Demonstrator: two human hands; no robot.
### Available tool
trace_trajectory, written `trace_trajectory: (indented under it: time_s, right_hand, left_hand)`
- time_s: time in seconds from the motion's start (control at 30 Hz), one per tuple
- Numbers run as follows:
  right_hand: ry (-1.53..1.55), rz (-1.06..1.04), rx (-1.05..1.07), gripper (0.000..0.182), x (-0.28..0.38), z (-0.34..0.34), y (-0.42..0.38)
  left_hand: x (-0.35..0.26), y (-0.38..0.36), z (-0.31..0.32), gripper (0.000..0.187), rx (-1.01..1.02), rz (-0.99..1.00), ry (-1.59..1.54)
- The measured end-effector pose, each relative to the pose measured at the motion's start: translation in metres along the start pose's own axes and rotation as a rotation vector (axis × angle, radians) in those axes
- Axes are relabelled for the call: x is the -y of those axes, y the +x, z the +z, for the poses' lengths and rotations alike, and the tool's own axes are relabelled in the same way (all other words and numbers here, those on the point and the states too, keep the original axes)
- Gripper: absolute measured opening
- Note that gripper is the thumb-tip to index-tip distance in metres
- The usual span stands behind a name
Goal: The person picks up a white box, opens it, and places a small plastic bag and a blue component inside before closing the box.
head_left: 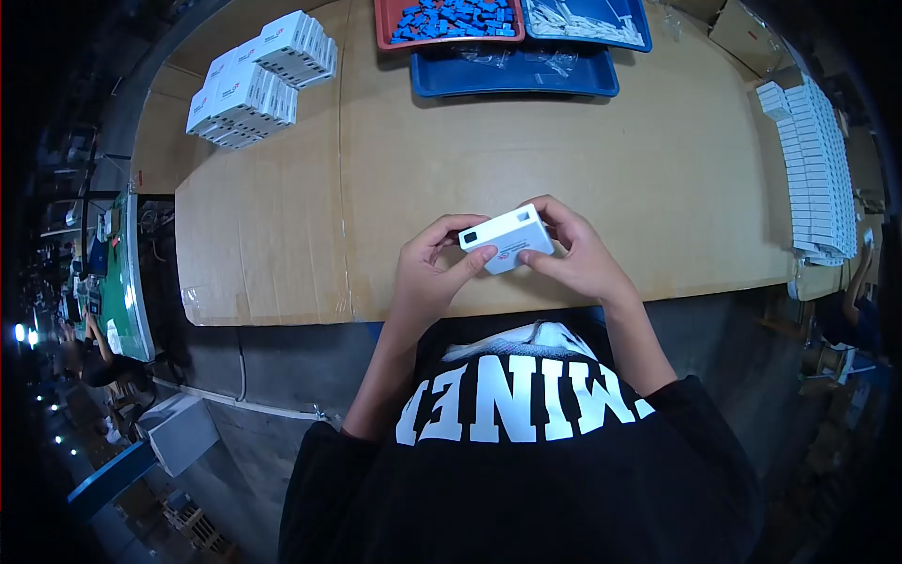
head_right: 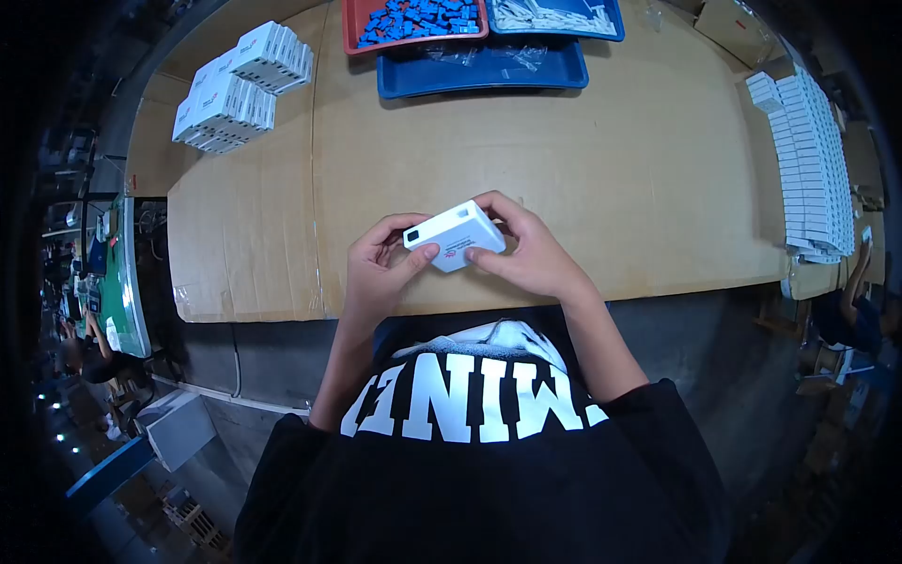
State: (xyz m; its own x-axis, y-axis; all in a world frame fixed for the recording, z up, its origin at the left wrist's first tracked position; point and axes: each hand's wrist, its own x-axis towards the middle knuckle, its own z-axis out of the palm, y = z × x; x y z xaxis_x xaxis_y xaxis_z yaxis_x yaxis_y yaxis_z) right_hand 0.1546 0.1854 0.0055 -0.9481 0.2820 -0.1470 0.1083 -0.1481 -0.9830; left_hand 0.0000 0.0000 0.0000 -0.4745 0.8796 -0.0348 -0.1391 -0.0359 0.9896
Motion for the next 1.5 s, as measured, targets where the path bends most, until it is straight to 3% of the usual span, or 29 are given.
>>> trace_trajectory:
  time_s: [0.07, 0.2, 0.27, 0.4, 0.57, 0.7, 0.8, 0.87, 1.0, 1.1, 1.37, 1.5]
  right_hand:
    - [-0.220, -0.039, 0.007, 0.049, 0.015, 0.010, 0.000]
    - [-0.104, -0.115, -0.015, 0.038, 0.004, 0.018, 0.001]
    - [0.122, -0.136, -0.167, 0.032, 0.014, 0.029, -0.001]
    - [0.151, -0.120, -0.143, 0.032, 0.012, 0.028, -0.007]
    - [0.110, -0.262, -0.119, 0.031, 0.021, 0.028, -0.013]
    - [0.126, -0.249, -0.132, 0.031, 0.016, 0.025, -0.009]
    - [0.156, -0.115, -0.230, 0.028, 0.005, 0.024, -0.002]
    - [0.394, -0.112, -0.340, 0.029, -0.005, 0.022, 0.002]
    - [0.412, -0.248, -0.311, 0.032, 0.014, 0.022, 0.003]
    - [0.312, -0.192, -0.209, 0.035, 0.007, 0.015, -0.001]
    - [0.599, -0.210, -0.212, 0.029, -0.009, 0.018, -0.008]
    - [0.660, -0.166, -0.225, 0.030, -0.008, 0.019, -0.012]
  left_hand:
    - [-0.006, -0.001, 0.003, 0.045, -0.036, 0.044, 0.093]
    - [-0.007, -0.003, 0.012, 0.042, -0.173, 0.044, -0.067]
    - [-0.011, -0.003, 0.013, 0.040, -0.144, 0.057, -0.074]
    - [-0.009, -0.006, 0.006, 0.038, -0.122, -0.006, -0.198]
    - [-0.015, -0.008, 0.001, 0.034, -0.028, 0.140, -0.124]
    - [-0.012, -0.002, 0.003, 0.034, -0.022, 0.118, -0.127]
    - [-0.007, 0.004, 0.017, 0.036, -0.099, 0.023, -0.242]
    - [-0.011, 0.007, 0.028, 0.036, -0.236, 0.045, -0.317]
    - [-0.001, 0.000, 0.022, 0.036, -0.148, -0.044, -0.269]
    - [-0.004, -0.004, 0.023, 0.033, -0.155, -0.004, -0.261]
    - [-0.016, -0.010, 0.033, 0.032, -0.157, -0.072, -0.288]
    - [-0.015, -0.014, 0.046, 0.035, -0.155, -0.015, -0.205]
